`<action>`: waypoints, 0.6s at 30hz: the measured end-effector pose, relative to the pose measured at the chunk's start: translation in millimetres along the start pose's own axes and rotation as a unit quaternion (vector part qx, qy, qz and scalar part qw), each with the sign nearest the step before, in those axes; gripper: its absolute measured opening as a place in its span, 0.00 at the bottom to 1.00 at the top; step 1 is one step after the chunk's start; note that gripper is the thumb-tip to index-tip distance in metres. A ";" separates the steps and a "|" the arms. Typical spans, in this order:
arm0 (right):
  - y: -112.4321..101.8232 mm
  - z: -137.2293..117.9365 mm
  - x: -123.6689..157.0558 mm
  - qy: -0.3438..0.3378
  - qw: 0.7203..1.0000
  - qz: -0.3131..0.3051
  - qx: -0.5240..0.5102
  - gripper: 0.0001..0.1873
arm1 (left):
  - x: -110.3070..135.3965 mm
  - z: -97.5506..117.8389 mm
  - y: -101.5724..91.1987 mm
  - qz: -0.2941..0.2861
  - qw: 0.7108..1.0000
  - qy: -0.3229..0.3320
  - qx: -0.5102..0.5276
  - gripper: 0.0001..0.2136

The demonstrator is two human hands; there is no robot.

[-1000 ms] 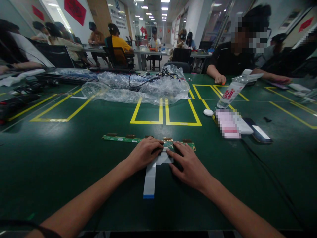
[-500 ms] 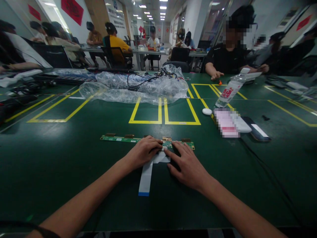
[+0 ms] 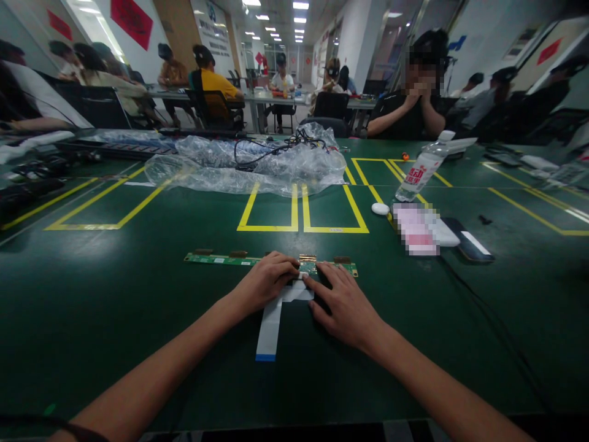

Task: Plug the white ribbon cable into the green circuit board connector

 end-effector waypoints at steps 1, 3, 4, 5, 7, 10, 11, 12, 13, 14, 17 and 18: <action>-0.1 0.0 -0.3 -0.001 1.000 -0.001 0.003 0.28 | 0.4 -1.0 0.5 0.007 1.000 0.004 0.001 0.09; -0.3 0.7 -1.0 -0.002 1.000 -0.002 0.007 0.29 | 1.6 -2.8 2.2 0.022 1.000 0.014 -0.005 0.09; -0.2 1.3 -1.3 -0.003 1.000 -0.003 0.008 0.29 | 2.3 -3.2 3.4 0.027 0.999 0.019 -0.013 0.10; -0.3 2.1 -1.6 -0.004 1.000 -0.004 0.008 0.29 | 2.8 -3.1 4.9 0.029 0.999 0.022 -0.024 0.10; -0.7 3.5 -1.7 -0.012 1.000 -0.004 0.005 0.30 | 3.7 -0.6 7.9 0.024 0.998 0.027 -0.055 0.12; -3.4 6.8 -0.4 -0.019 1.000 0.001 -0.015 0.29 | 8.2 4.9 10.3 0.008 0.993 0.027 -0.115 0.15; -5.1 8.3 0.4 -0.017 1.000 0.006 -0.024 0.29 | 12.2 5.4 9.6 0.003 0.991 0.026 -0.132 0.16; -7.2 9.8 1.4 -0.015 0.999 0.012 -0.032 0.28 | 18.5 3.8 7.4 0.001 0.989 0.023 -0.146 0.17; -9.5 11.1 2.4 -0.012 0.999 0.020 -0.040 0.27 | 27.4 -0.4 3.6 -0.001 0.987 0.014 -0.159 0.17; -12.0 12.1 3.3 -0.011 0.998 0.028 -0.048 0.26 | 39.5 -7.6 -2.4 -0.001 0.985 0.001 -0.171 0.17; -17.7 13.1 5.4 -0.011 0.996 0.051 -0.071 0.24 | 93.3 -45.1 -33.9 0.001 0.973 -0.074 -0.219 0.18; -18.6 13.0 5.6 -0.010 0.996 0.054 -0.077 0.24 | 115.0 -59.4 -48.7 0.007 0.965 -0.104 -0.239 0.18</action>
Point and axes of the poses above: each hand's wrist, its own x-axis away from the middle knuckle, its own y-axis out of the palm, z = x × y, the point moved 6 cm from there along -x, towards the middle knuckle, and after that the axes turned 1 degree about -x, right-handed, at the moved point
